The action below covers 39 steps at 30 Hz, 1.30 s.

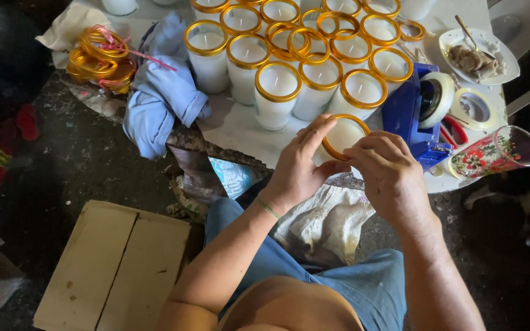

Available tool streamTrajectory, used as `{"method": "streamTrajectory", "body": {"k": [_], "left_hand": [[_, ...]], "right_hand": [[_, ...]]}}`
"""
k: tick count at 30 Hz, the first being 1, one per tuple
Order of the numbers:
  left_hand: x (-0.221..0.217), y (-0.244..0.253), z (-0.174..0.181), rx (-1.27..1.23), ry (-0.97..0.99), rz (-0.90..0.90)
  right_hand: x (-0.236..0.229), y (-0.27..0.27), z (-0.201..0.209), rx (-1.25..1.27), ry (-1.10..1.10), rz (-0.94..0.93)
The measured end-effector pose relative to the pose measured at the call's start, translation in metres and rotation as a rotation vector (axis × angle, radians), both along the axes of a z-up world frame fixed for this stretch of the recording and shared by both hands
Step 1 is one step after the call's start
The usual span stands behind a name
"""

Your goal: The person places gold rings onto the rims of white candles and adjusts them by hand. They repeatedly pick up candles, fit the rings, and set the finished items back on the table.

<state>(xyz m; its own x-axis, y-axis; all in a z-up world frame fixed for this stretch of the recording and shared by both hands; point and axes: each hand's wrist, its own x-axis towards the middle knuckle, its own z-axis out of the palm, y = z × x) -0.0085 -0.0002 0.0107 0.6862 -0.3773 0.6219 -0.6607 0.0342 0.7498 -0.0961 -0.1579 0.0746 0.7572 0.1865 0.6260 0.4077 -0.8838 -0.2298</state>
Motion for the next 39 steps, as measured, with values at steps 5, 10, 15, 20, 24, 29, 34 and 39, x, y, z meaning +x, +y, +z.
{"method": "streamTrajectory", "body": {"k": [5, 10, 15, 20, 24, 29, 34, 39], "left_hand": [[-0.005, -0.008, 0.002, 0.016, -0.043, 0.055], [-0.016, -0.036, -0.010, -0.029, -0.171, 0.412], [-0.024, -0.028, -0.006, -0.077, -0.248, 0.383], [-0.064, -0.033, 0.012, -0.190, -0.375, 0.278], [-0.074, -0.084, -0.005, -0.004, -0.223, -0.121], [-0.068, -0.120, -0.014, 0.063, 0.631, -0.611], [-0.057, -0.143, -0.016, -0.191, 0.921, -0.804], [-0.064, -0.143, -0.028, -0.181, 0.878, -0.786]], "right_hand": [[0.003, -0.010, -0.009, 0.236, -0.021, -0.032], [0.009, -0.021, -0.026, 0.404, 0.000, -0.006], [-0.020, -0.042, -0.009, 0.342, -0.165, -0.179], [-0.017, -0.124, -0.033, 0.300, -0.234, -0.472], [-0.006, -0.129, -0.019, 0.946, 0.018, -0.269], [-0.097, -0.074, 0.005, 0.941, -0.206, -0.386], [-0.181, -0.016, 0.001, 1.127, -0.176, 0.181], [-0.176, -0.043, -0.015, 0.959, 0.098, -0.128]]}}
